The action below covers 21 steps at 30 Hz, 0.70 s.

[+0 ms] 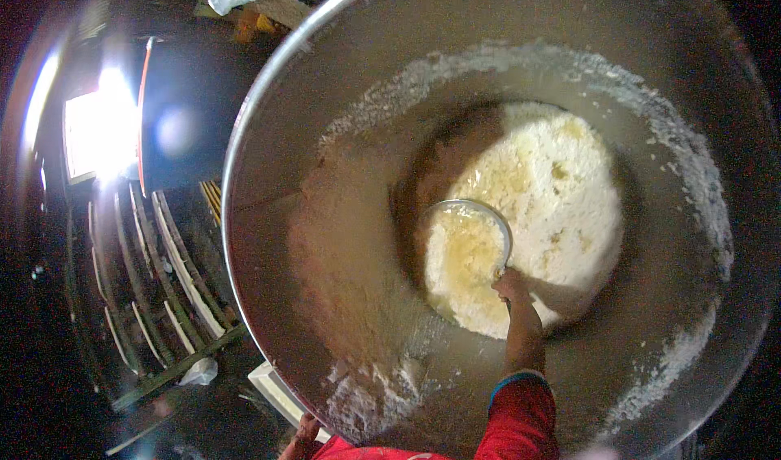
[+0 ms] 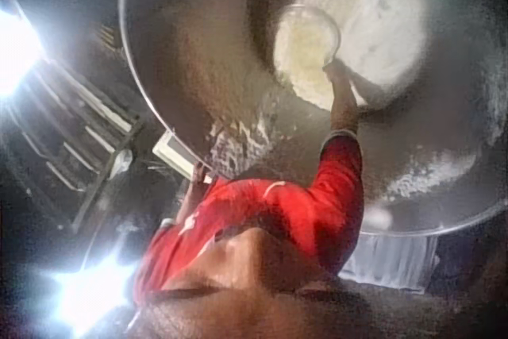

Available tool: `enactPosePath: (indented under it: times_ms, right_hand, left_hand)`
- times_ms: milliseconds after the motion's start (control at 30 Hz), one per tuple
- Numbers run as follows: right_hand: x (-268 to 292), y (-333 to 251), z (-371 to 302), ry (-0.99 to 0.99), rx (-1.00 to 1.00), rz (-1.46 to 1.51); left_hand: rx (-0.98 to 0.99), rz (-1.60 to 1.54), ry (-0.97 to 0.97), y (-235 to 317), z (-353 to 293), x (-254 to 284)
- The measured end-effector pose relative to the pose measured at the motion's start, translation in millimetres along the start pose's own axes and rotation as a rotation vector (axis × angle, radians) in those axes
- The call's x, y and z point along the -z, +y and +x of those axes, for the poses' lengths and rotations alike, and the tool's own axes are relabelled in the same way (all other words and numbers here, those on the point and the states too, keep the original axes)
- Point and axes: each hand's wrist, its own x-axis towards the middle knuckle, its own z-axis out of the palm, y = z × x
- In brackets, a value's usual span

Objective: The person prepares a wooden frame with a mesh screen and a cloth liner. They then use a ladle to scoop a white fibrous slurry from a large metal basin and pour it onto the frame, spreading it evenly. The process is repeated to create a second sheet.

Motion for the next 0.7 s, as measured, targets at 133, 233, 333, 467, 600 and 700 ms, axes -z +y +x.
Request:
enactPosePath:
  times_ms: [133, 233, 333, 467, 600, 700]
  right_hand:
    - [-1, 50, 0, -0.352, -0.107, -0.261]
    - [-3, 105, -38, -0.347, -0.125, -0.157]
    - [-10, 23, -110, -0.427, -0.043, -0.421]
    - [25, -25, -215, -0.433, 0.163, -0.8]
    - [52, -24, -292, -0.359, 0.504, -0.935]
    - [28, -119, -420, -0.045, -0.1, -0.434]
  left_hand:
    - [0.068, 0.018, 0.107, 58, -14, -39]
    - [0.102, -0.102, 0.025, 39, 7, -30]
    - [0.028, -0.133, 0.03, -6, -8, -18]
    - [-0.031, -0.275, -0.049, -35, 10, -14]
    - [-0.055, -0.34, -0.093, -68, 42, -16]
    - [-0.267, -0.463, -0.188, -89, 68, -24]
